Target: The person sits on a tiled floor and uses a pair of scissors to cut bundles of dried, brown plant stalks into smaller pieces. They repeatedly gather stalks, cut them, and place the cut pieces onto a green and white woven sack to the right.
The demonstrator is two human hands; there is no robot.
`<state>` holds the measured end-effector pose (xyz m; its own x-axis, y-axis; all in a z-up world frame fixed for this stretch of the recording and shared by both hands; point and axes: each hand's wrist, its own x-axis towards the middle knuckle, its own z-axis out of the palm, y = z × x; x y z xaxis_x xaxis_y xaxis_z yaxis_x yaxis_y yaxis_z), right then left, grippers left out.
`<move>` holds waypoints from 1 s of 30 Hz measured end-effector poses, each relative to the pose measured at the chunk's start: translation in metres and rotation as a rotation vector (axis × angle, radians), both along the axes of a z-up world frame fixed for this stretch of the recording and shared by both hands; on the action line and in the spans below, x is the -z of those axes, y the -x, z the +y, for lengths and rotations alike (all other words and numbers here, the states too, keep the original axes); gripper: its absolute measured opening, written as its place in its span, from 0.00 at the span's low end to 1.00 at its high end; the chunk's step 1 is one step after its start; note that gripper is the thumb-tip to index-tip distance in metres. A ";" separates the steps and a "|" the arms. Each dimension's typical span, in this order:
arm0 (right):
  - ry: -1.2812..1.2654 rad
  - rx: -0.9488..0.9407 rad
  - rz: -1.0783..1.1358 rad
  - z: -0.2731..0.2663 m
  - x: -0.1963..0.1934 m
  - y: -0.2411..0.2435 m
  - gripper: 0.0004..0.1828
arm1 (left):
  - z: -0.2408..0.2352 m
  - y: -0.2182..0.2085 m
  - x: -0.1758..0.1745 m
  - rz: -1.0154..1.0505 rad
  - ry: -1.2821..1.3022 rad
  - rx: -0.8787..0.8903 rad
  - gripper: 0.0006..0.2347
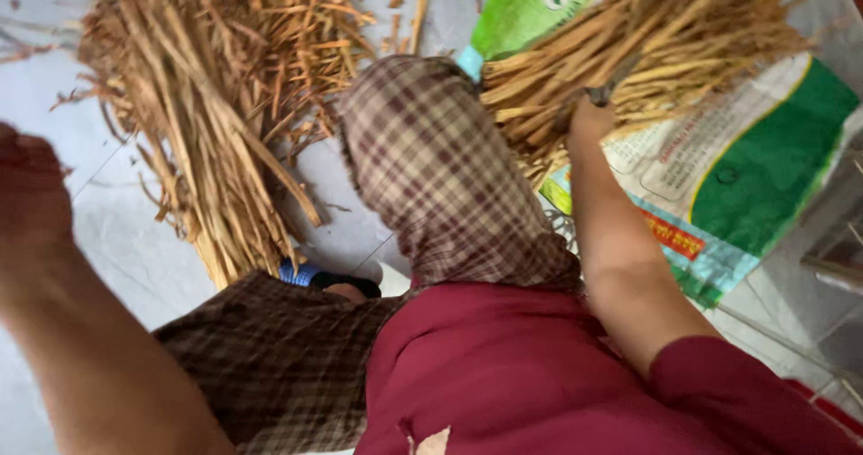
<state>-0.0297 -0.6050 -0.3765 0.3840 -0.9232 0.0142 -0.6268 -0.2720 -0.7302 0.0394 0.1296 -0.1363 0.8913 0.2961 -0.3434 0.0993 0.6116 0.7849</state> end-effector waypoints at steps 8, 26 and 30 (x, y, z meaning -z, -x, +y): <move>-0.566 -0.114 0.042 -0.014 -0.062 0.008 0.22 | 0.012 0.001 0.003 -0.038 -0.237 0.002 0.15; -0.225 -0.645 -0.167 -0.066 -0.182 -0.002 0.13 | -0.048 0.052 0.247 0.530 -1.327 0.326 0.07; -0.416 -0.621 -0.432 -0.062 -0.201 -0.062 0.13 | -0.121 0.060 0.273 0.553 -1.689 0.746 0.13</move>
